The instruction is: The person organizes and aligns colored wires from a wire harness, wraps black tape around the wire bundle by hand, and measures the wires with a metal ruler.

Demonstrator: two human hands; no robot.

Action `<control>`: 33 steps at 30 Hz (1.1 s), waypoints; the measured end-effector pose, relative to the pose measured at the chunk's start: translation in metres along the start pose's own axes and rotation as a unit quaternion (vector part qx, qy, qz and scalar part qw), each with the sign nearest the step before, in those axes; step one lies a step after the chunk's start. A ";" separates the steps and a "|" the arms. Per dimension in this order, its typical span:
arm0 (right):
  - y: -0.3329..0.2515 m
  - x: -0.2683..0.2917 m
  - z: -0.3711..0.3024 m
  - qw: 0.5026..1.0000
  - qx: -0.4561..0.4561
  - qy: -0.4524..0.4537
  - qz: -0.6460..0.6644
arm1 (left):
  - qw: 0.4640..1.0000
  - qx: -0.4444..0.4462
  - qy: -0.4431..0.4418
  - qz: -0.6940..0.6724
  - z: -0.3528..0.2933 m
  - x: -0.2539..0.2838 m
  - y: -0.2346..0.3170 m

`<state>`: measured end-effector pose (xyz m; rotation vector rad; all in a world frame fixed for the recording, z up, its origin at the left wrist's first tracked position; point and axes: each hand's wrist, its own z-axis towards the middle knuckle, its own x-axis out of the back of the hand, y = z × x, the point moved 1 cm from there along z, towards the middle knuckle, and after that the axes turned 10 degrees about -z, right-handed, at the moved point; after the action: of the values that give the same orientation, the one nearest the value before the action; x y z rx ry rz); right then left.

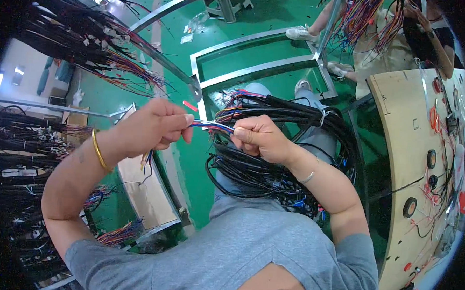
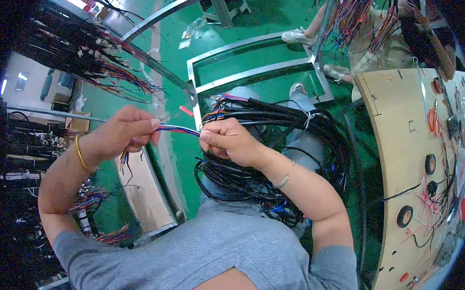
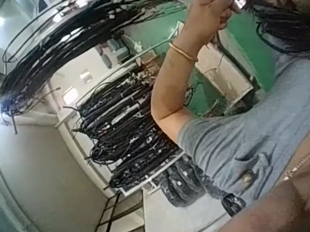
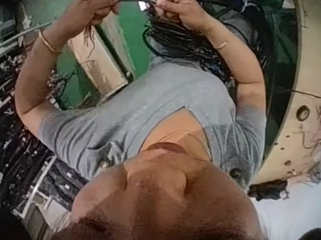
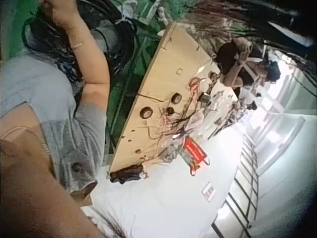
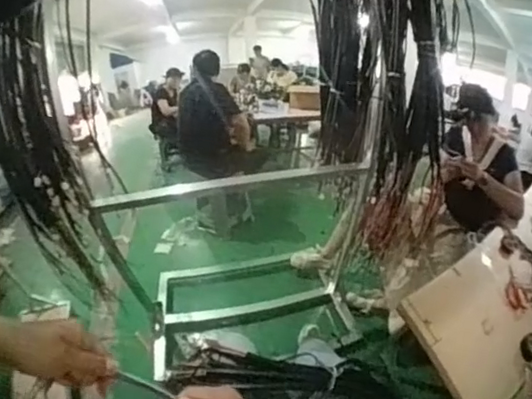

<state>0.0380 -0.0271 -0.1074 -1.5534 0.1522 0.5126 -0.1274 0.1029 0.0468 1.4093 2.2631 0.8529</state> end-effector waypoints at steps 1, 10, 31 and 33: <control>0.001 0.001 0.000 1.000 -0.005 -0.006 0.008 | 1.000 0.010 -0.007 0.013 0.003 0.001 0.003; 0.009 0.008 0.000 0.998 -0.022 -0.013 0.057 | 0.981 0.059 -0.080 0.169 0.014 0.000 0.039; 0.000 0.009 -0.007 0.998 -0.023 -0.026 -0.048 | 0.876 -0.042 -0.221 0.426 0.039 -0.023 0.050; 0.000 0.009 -0.010 0.999 -0.025 -0.020 -0.031 | 0.891 -0.026 -0.220 0.396 0.041 -0.023 0.047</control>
<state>0.0481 -0.0345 -0.1114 -1.5900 0.0615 0.5006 -0.0613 0.1102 0.0458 2.2649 1.2944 0.6815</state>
